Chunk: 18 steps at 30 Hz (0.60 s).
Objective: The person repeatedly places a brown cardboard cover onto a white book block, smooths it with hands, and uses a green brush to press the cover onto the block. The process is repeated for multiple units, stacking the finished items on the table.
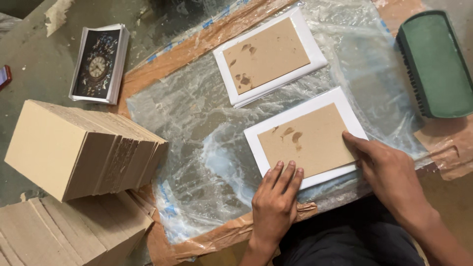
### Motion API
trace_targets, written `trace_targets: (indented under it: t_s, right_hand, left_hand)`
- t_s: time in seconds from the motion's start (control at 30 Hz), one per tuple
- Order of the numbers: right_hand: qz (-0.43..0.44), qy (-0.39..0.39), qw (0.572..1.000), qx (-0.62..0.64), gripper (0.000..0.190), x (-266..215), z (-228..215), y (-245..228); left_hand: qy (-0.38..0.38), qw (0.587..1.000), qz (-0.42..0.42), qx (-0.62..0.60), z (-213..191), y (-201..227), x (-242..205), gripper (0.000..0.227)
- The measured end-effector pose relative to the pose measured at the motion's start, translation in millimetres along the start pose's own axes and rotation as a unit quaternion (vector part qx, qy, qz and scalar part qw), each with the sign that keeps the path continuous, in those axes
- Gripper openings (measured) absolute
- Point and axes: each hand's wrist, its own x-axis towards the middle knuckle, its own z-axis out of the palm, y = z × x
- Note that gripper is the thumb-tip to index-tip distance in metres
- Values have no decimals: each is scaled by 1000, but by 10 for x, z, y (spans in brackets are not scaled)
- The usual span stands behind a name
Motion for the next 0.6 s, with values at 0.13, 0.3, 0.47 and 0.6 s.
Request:
trace_targets:
  t_s: [0.13, 0.3, 0.47, 0.6]
  right_hand:
    - [33, -17, 999, 13, 38, 15, -4, 2]
    - [23, -24, 999, 29, 36, 17, -55, -27]
    - [69, -77, 989, -104, 40, 99, -172, -162]
    - [53, -100, 971, -211, 38, 113, -176, -304]
  left_hand:
    - [7, 1000, 6, 5, 56, -5, -2, 49]
    - [0, 1000, 3, -3, 46, 2, -42, 50]
    - [11, 999, -19, -38, 42, -96, 37, 39]
    - [47, 986, -162, 15, -65, -254, 311, 41]
